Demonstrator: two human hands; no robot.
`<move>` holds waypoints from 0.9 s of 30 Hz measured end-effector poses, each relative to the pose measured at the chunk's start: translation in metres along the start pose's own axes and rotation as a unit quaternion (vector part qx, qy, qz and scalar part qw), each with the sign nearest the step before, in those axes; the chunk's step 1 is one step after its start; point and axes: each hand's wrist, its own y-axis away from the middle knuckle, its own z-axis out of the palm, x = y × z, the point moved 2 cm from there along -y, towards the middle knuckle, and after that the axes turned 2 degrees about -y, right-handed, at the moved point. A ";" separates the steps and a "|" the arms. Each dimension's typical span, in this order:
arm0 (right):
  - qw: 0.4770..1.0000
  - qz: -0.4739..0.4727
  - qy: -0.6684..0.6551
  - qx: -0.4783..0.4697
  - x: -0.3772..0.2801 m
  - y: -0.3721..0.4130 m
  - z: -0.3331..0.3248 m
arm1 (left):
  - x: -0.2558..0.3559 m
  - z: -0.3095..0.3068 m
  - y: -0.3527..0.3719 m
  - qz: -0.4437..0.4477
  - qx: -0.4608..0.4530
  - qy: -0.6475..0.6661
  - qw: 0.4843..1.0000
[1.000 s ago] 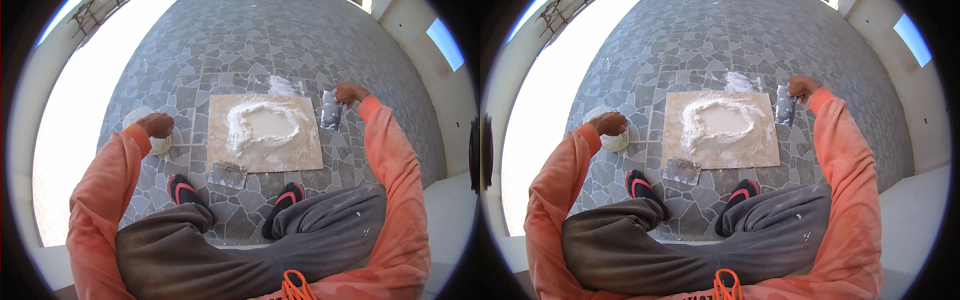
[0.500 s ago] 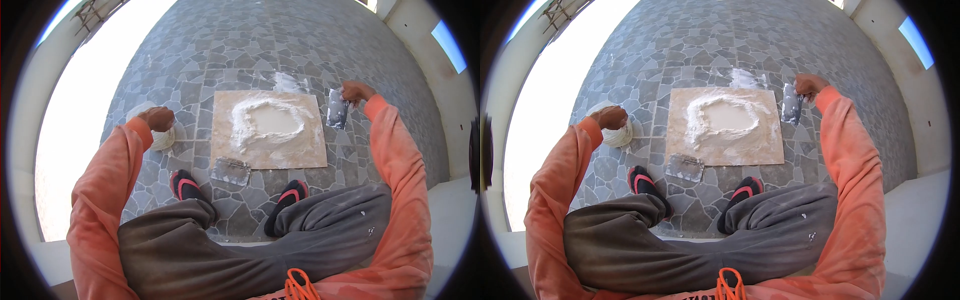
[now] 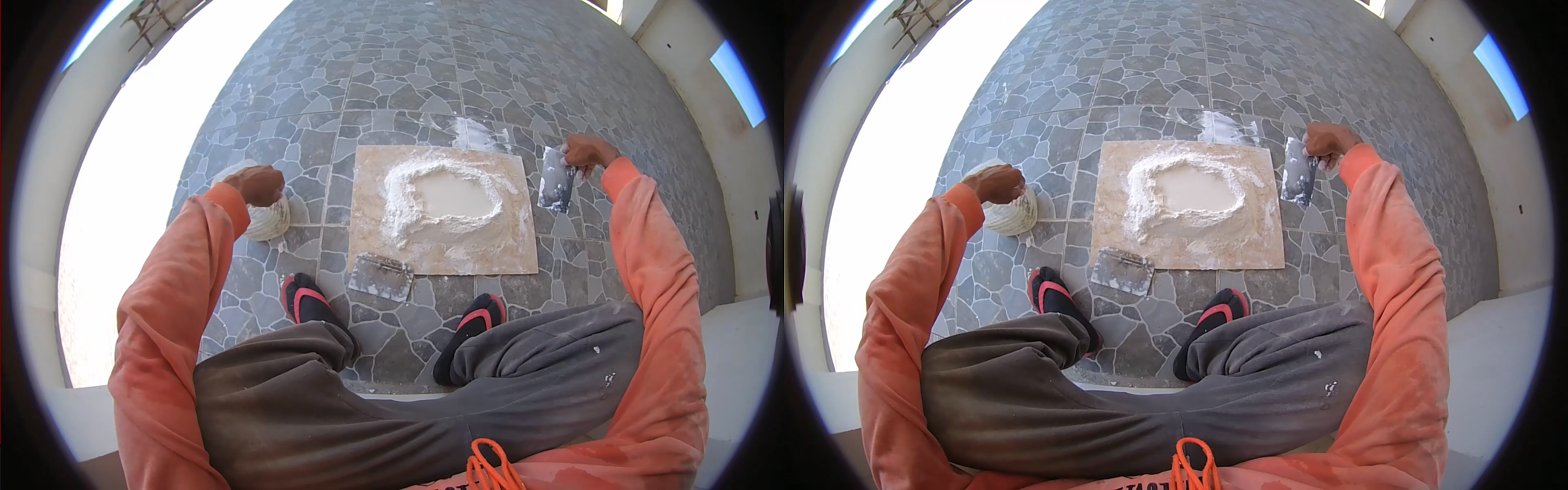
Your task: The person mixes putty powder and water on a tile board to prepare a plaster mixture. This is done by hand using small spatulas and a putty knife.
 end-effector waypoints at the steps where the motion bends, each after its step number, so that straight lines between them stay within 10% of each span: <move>1: 1.000 0.001 0.002 -0.002 -0.001 0.001 -0.001 | 0.001 -0.002 0.000 -0.005 -0.006 -0.006 1.000; 27: 1.000 0.009 -0.012 -0.027 -0.002 -0.003 -0.003 | -0.001 -0.004 0.000 -0.025 -0.032 -0.024 0.999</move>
